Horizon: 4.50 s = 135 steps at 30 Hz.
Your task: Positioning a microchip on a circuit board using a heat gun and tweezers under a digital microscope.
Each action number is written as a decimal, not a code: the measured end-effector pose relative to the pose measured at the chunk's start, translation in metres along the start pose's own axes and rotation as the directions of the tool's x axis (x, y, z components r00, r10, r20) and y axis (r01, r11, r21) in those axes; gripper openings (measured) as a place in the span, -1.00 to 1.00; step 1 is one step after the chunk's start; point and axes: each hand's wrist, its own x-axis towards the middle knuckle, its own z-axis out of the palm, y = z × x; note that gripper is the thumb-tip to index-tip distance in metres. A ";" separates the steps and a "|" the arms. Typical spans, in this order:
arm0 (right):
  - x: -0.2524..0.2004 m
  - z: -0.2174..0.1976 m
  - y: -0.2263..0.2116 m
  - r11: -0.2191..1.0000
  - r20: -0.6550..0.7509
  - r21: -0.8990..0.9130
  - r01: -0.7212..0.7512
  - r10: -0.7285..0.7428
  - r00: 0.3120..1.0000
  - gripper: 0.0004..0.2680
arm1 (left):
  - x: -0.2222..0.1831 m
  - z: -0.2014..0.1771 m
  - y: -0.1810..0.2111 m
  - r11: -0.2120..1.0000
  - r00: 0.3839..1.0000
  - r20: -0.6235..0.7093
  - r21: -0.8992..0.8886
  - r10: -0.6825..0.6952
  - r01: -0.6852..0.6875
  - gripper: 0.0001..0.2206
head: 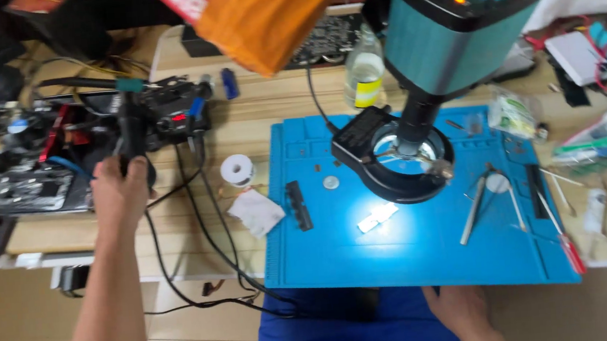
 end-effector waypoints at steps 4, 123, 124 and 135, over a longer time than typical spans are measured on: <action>-0.027 0.028 0.028 0.961 -0.186 -0.251 0.111 -0.161 0.969 -0.37 | 0.016 0.009 0.024 0.991 0.995 0.020 0.094 -0.102 0.100 -0.43; 0.035 -0.159 -0.138 0.723 -0.663 0.361 0.589 -0.245 0.708 -0.95 | -0.253 0.187 0.105 0.799 0.759 0.269 -0.319 0.593 -0.510 -0.79; 0.035 -0.158 -0.139 0.742 -0.676 0.318 0.590 -0.259 0.690 -0.96 | -0.253 0.187 0.104 0.801 0.762 0.269 -0.323 0.589 -0.505 -0.78; 0.036 -0.183 -0.154 0.872 -0.531 0.167 0.460 -0.314 0.787 -0.90 | -0.250 0.187 0.103 0.800 0.755 0.286 -0.331 0.591 -0.501 -0.79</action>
